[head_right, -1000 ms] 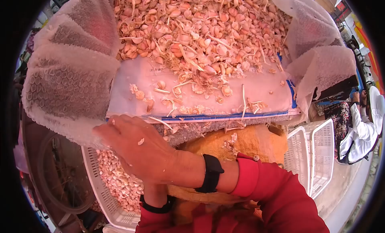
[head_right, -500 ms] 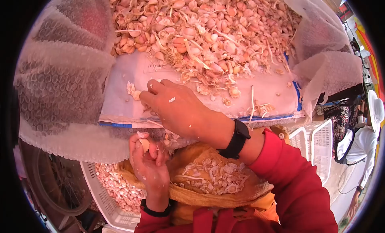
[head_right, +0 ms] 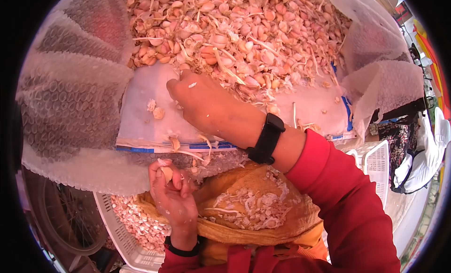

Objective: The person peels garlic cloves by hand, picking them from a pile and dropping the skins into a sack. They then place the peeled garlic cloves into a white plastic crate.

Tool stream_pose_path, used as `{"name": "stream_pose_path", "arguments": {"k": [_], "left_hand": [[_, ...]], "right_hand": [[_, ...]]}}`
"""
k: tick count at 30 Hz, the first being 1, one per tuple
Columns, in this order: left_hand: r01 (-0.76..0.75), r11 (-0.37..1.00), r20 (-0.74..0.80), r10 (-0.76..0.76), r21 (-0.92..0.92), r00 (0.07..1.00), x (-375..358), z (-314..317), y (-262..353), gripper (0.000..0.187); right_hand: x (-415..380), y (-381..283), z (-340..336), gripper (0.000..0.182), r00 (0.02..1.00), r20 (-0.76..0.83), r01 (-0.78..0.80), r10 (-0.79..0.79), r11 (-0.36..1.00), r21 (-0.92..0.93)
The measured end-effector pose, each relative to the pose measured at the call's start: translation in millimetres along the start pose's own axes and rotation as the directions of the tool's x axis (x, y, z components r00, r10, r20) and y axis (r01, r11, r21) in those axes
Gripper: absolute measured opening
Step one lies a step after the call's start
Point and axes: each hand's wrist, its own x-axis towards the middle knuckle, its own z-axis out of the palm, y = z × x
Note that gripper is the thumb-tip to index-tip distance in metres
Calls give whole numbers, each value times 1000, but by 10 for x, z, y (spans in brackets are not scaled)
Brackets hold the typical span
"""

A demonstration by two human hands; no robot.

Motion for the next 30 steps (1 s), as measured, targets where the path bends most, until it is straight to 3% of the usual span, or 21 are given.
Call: {"name": "stream_pose_path", "arguments": {"k": [2,5,6,8,12,15,19,21,22,24,26,27,30], "left_hand": [[5,1000,-9,-5,2,1000,-7,-20,11,22],[-2,1000,30,3,-20,1000,-21,-10,0,22],[-9,1000,46,11,-26,999,-26,-18,8,22],[-14,1000,34,15,-27,999,-54,-21,25,22],[11,1000,18,-10,-27,1000,-136,21,86,23],[24,995,69,-18,-94,997,-209,20,96,24],[-64,997,43,62,53,997,-271,132,108,24],[-25,998,35,23,57,999,-262,144,67,24],[32,999,121,-27,-43,992,-260,112,49,23],[72,992,147,-56,-107,987,-244,86,38,22],[92,992,97,-83,-83,992,-233,116,28,22],[81,994,96,-73,-79,993,-237,102,31,22],[53,996,112,-44,-74,993,-175,79,21,21]], "right_hand": [[-20,6,-25,22,998,60,1,0,1000,-15],[-151,93,-115,15,998,67,-4,-4,992,129],[-175,37,-206,14,979,157,-182,129,903,390],[-227,-174,-447,14,864,420,-503,277,463,730],[-495,-456,-589,20,926,362,-367,108,29,930],[-613,-710,-692,23,956,292,-289,4,-130,948],[-747,-1013,-837,34,954,296,-296,-35,-234,926],[-836,-1100,-950,32,946,299,-321,-126,-239,916],[-874,-1133,-1032,30,935,291,-332,-201,-217,918],[-876,-1264,-941,20,930,-46,-67,-365,-292,954],[-949,-1461,-851,16,935,-238,123,-263,-388,914],[-1012,-1538,-1012,16,975,-121,52,-184,-340,939],[-1010,-1535,-1136,18,995,18,-45,-103,-266,963]]}}
